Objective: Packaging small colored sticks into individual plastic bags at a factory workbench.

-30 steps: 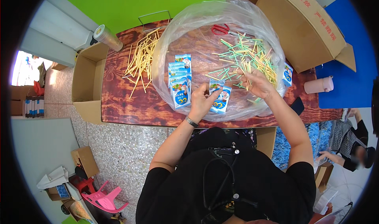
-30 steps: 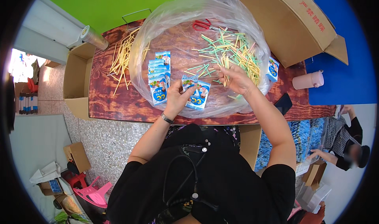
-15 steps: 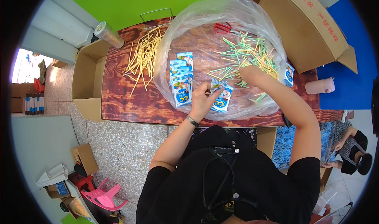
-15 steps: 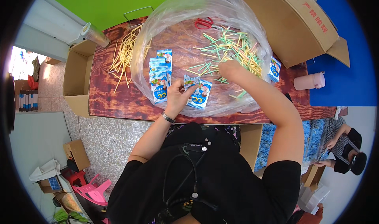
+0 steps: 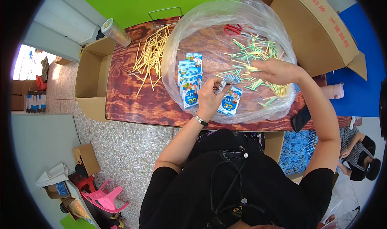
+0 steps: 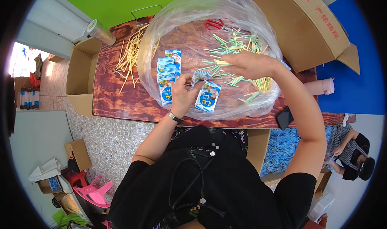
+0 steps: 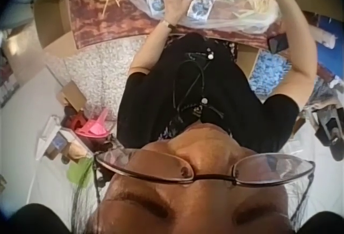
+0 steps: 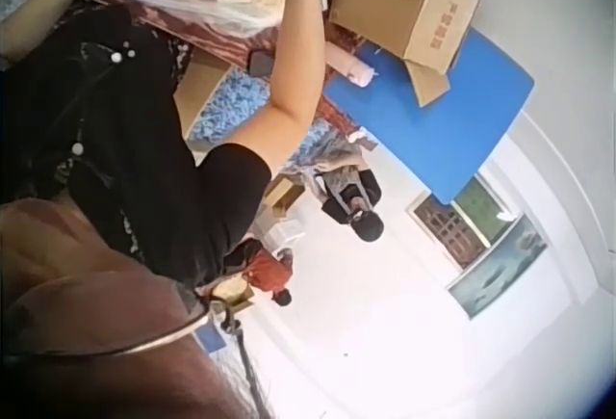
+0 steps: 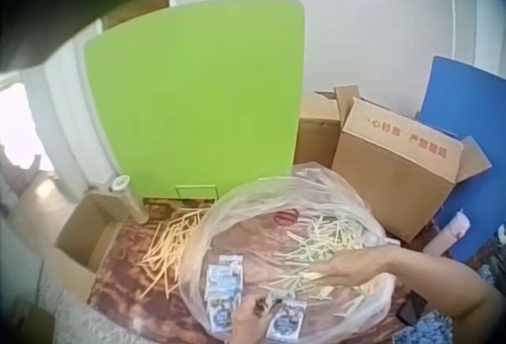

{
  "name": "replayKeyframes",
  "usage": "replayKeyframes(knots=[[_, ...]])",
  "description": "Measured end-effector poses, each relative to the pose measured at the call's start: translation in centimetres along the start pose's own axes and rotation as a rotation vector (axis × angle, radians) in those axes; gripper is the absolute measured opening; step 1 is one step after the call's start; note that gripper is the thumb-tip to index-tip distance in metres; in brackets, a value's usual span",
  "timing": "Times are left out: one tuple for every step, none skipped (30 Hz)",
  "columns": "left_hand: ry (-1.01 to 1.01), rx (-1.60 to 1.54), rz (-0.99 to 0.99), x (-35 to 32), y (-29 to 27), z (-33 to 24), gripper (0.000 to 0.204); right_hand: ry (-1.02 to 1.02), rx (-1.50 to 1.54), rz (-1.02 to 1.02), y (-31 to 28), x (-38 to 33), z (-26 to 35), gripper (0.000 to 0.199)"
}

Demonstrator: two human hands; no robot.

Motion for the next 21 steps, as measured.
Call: replayKeyframes(knots=[[0.035,0.006,-0.011,0.0,0.0,0.0,0.029,-0.046,0.027,0.022,-0.3,0.0,0.8,0.018],[0.038,0.004,-0.009,0.2,0.1,-0.1,0.029,-0.043,0.026,0.019,-0.5,0.0,1.1,0.018],[0.039,0.034,-0.014,0.2,0.2,-0.2,0.029,-0.089,0.03,0.019,-0.6,0.0,1.4,0.018],[0.039,0.064,-0.019,0.3,0.2,-0.3,0.03,-0.137,0.034,0.02,-0.7,0.0,1.8,0.018],[0.04,0.065,-0.022,0.5,0.2,-0.3,0.03,-0.14,0.032,0.019,-0.8,0.0,2.0,0.018],[0.071,0.072,-0.033,0.6,0.1,-0.4,0.03,-0.119,-0.019,0.047,-0.9,0.1,2.2,0.018],[0.101,0.078,-0.044,0.7,0.0,-0.5,0.031,-0.098,-0.071,0.075,-1.0,0.2,2.3,0.018],[0.102,0.078,-0.045,0.7,-0.1,-0.5,0.031,-0.097,-0.072,0.074,-0.9,0.2,2.2,0.018],[0.124,0.093,-0.049,0.8,-0.1,-0.6,0.031,-0.109,-0.111,0.07,-0.8,0.3,1.9,0.018],[0.145,0.108,-0.054,0.8,-0.2,-0.7,0.03,-0.119,-0.149,0.066,-0.8,0.3,1.7,0.019],[0.146,0.108,-0.055,0.8,-0.3,-0.7,0.03,-0.119,-0.15,0.066,-1.0,0.4,1.9,0.019],[0.175,0.108,-0.058,0.7,-0.3,-0.9,0.03,-0.076,-0.201,0.106,-1.1,0.6,2.2,0.019],[0.203,0.108,-0.062,0.7,-0.3,-1.0,0.03,-0.031,-0.252,0.147,-1.2,0.8,2.4,0.019],[0.204,0.107,-0.061,0.7,-0.3,-1.1,0.03,-0.029,-0.252,0.147,-1.1,1.0,2.5,0.019],[0.245,0.136,-0.046,0.8,-0.3,-1.3,0.031,-0.079,-0.284,0.131,-1.0,1.3,2.6,0.02],[0.286,0.166,-0.031,0.8,-0.2,-1.5,0.033,-0.129,-0.316,0.116,-1.0,1.5,2.9,0.021],[0.286,0.166,-0.032,0.8,-0.2,-1.4,0.033,-0.129,-0.317,0.116,-1.0,1.7,3.3,0.021],[0.307,0.178,-0.031,0.8,0.0,-1.3,0.035,-0.123,-0.355,0.111,-1.1,1.9,3.8,0.023],[0.329,0.19,-0.03,0.7,0.1,-1.2,0.038,-0.117,-0.393,0.106,-1.2,2.2,4.1,0.025],[0.33,0.188,-0.03,0.7,0.1,-1.3,0.038,-0.115,-0.394,0.106,-1.3,2.4,4.4,0.025],[0.323,0.179,-0.027,0.8,0.2,-1.5,0.039,-0.091,-0.418,0.147,-1.3,2.6,4.4,0.026]])
Point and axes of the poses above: each hand's wrist, its own x-axis towards the middle knuckle, its own y-axis out of the palm, z = x × y, the point moved 3 cm from there along x, towards the middle knuckle, and after that the axes turned 5 degrees about -x, right-handed, at the moved point
